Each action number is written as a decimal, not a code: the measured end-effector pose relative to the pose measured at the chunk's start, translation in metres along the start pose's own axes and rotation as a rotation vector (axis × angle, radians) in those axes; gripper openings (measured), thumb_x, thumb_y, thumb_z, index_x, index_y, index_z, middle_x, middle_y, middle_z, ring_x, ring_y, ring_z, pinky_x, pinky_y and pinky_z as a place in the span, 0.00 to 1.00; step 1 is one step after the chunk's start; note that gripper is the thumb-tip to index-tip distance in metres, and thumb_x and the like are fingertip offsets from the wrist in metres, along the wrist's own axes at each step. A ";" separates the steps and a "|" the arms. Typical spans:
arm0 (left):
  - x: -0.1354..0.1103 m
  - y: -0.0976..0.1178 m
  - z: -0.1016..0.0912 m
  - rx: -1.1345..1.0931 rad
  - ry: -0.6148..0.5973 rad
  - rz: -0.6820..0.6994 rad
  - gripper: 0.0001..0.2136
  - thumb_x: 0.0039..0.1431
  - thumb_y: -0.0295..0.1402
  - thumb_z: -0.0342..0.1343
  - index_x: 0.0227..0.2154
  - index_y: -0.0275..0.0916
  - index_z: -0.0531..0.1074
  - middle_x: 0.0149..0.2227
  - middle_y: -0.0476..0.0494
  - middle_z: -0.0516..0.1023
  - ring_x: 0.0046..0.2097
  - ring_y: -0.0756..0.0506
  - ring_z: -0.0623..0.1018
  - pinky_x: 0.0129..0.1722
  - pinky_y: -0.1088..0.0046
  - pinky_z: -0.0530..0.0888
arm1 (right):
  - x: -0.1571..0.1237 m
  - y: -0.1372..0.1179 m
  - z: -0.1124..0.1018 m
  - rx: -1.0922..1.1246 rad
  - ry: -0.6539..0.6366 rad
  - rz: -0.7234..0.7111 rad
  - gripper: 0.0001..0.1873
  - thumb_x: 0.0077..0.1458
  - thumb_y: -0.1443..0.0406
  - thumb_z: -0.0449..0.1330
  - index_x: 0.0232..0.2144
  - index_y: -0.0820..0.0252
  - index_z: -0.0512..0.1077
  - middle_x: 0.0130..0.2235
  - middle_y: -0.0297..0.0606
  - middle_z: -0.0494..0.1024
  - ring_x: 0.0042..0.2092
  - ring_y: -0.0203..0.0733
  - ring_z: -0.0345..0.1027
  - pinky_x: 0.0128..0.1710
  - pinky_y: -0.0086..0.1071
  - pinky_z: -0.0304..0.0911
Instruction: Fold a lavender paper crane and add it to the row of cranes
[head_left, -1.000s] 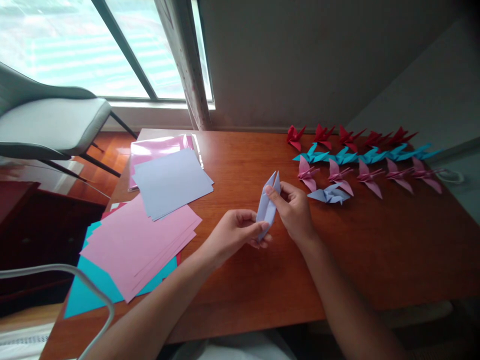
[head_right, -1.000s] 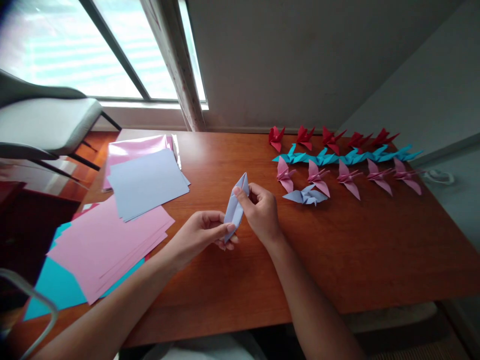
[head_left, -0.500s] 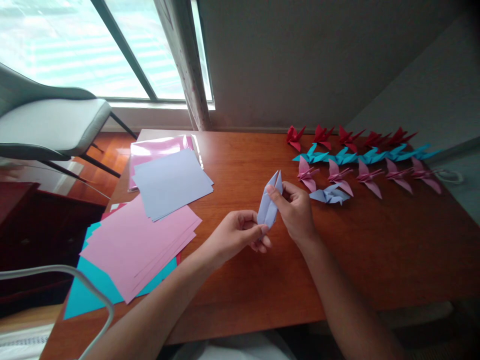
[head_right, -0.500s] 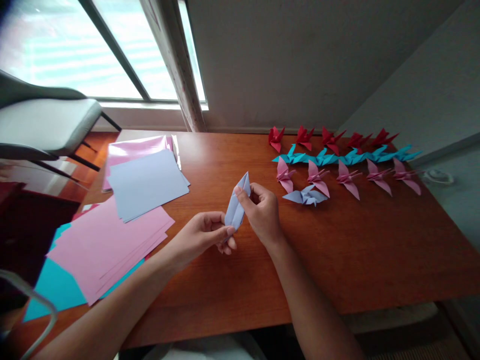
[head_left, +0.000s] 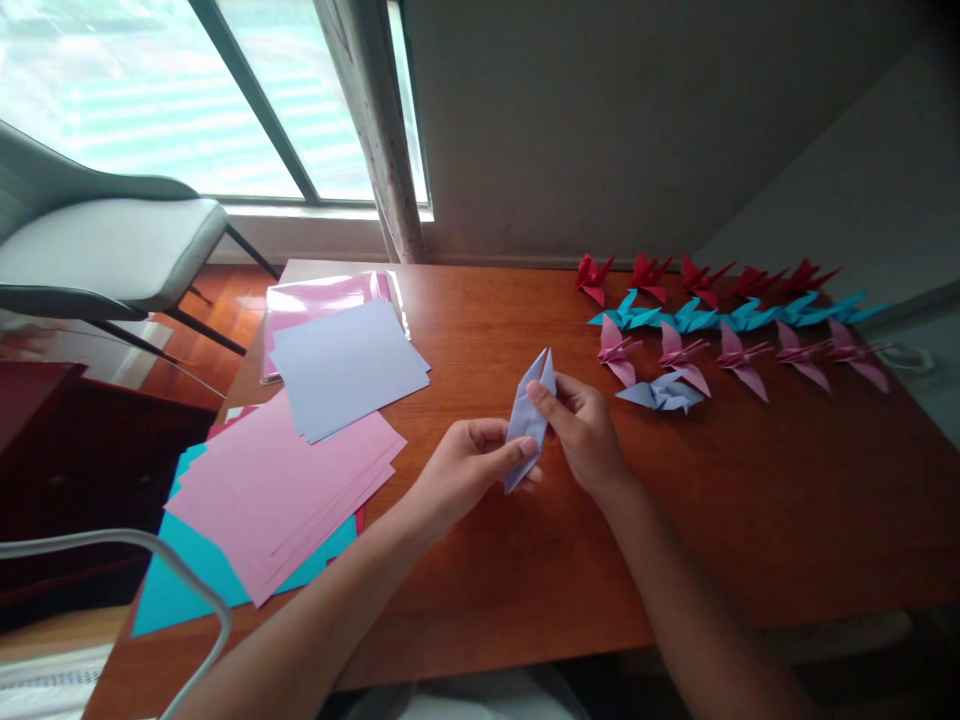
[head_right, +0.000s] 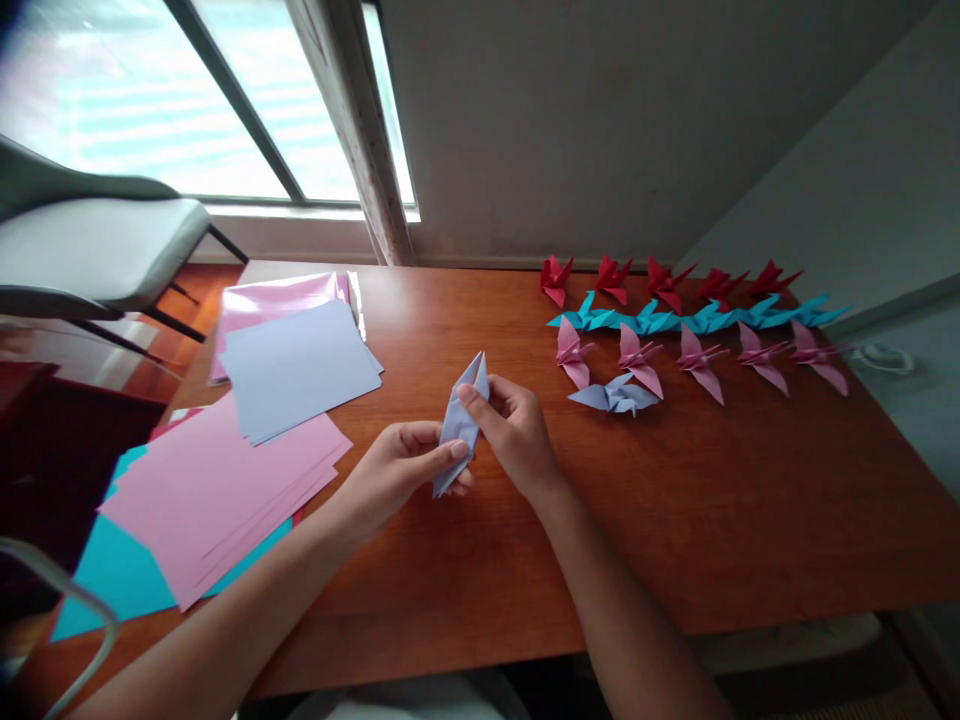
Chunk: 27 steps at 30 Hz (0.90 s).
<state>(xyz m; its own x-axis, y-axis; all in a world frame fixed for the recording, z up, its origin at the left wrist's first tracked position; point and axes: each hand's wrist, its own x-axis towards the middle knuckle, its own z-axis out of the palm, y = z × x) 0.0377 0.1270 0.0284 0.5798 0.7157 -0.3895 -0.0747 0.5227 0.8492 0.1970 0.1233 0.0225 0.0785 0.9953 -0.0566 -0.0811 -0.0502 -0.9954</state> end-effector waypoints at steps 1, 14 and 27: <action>0.000 0.001 0.000 -0.004 0.011 0.002 0.18 0.54 0.47 0.67 0.29 0.33 0.77 0.27 0.42 0.83 0.28 0.49 0.78 0.29 0.76 0.71 | 0.000 -0.001 0.000 0.003 -0.035 0.012 0.18 0.56 0.53 0.65 0.26 0.58 0.68 0.23 0.28 0.66 0.24 0.31 0.56 0.22 0.26 0.52; 0.001 -0.002 0.005 -0.032 -0.012 -0.070 0.18 0.54 0.46 0.67 0.29 0.33 0.75 0.28 0.41 0.83 0.27 0.50 0.80 0.29 0.77 0.72 | 0.004 0.006 -0.005 -0.018 0.180 -0.007 0.19 0.55 0.54 0.64 0.22 0.57 0.65 0.22 0.27 0.62 0.22 0.31 0.52 0.20 0.27 0.50; 0.002 -0.005 0.003 -0.032 -0.038 -0.044 0.20 0.53 0.48 0.67 0.30 0.34 0.74 0.26 0.44 0.82 0.27 0.50 0.79 0.30 0.77 0.74 | 0.007 0.008 -0.009 -0.027 0.264 -0.039 0.19 0.54 0.53 0.65 0.23 0.57 0.65 0.21 0.26 0.61 0.22 0.31 0.50 0.19 0.27 0.48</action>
<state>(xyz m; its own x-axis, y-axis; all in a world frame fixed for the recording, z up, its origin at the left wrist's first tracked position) 0.0417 0.1248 0.0240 0.6134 0.6740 -0.4117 -0.0738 0.5679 0.8198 0.2056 0.1290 0.0130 0.3378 0.9407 -0.0322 -0.0467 -0.0175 -0.9988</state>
